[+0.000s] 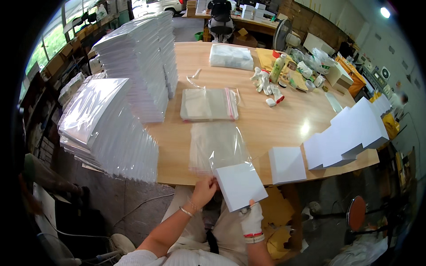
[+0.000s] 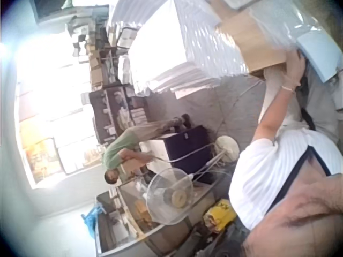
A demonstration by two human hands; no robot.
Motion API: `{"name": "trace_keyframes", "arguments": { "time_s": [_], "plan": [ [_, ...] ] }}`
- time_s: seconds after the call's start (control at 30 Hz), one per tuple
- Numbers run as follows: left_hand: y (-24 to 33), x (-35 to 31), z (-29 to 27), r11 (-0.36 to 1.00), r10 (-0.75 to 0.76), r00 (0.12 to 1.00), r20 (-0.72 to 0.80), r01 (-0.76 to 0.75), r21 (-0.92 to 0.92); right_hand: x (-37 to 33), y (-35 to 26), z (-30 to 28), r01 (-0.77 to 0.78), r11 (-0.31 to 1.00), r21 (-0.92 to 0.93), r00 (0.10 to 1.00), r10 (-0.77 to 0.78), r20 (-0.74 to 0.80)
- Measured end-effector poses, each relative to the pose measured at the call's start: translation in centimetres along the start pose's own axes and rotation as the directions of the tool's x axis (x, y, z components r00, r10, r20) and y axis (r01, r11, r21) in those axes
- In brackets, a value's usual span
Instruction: The person sits on the floor and repeatedly places white paper sheets into clear plastic bags. They seal each bag and stack the completed packages on the table. The person also moves stacks of packaged items and handles loose paper sheets throughout the process.
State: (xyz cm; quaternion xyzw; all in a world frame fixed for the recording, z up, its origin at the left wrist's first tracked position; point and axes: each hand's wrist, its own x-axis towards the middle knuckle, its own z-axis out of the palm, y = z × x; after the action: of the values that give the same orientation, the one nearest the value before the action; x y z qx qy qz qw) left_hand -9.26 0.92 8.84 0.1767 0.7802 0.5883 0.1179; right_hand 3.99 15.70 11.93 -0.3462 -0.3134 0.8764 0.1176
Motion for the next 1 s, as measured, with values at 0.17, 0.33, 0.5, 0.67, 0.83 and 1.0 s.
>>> {"name": "trace_keyframes", "arguments": {
  "time_s": [0.17,0.33,0.5,0.67,0.83,1.0],
  "plan": [
    [1.2,-4.1,4.2,0.875,0.014,0.928,-0.372,-0.192,-0.445,-3.1,1.6,-0.7,-0.06,0.987,0.146,0.998,0.063,-0.013],
    [-5.2,-6.1,8.3,0.901,-0.019,0.998,0.053,0.04,-0.432,-4.1,2.6,-1.7,-0.013,0.994,-0.104,0.996,0.022,0.089],
    [-5.9,-6.8,7.4,0.932,0.328,0.944,-0.029,-0.329,-0.152,-2.9,3.6,-1.0,0.067,0.962,-0.265,0.996,-0.05,0.07],
    [-8.8,-8.1,8.4,0.98,0.076,0.995,0.072,-0.061,-0.189,-1.0,4.6,-0.8,-0.043,0.993,-0.112,0.997,0.049,0.056],
    [-9.6,-8.5,9.5,0.986,0.004,0.997,0.072,0.008,-0.164,-0.4,3.6,0.4,0.019,0.979,-0.202,0.999,-0.008,0.053],
    [-4.8,-8.5,7.8,0.904,-0.157,0.982,0.105,0.185,-0.386,4.2,2.0,2.7,0.029,0.998,-0.064,0.98,-0.016,0.197]
  ]
}}
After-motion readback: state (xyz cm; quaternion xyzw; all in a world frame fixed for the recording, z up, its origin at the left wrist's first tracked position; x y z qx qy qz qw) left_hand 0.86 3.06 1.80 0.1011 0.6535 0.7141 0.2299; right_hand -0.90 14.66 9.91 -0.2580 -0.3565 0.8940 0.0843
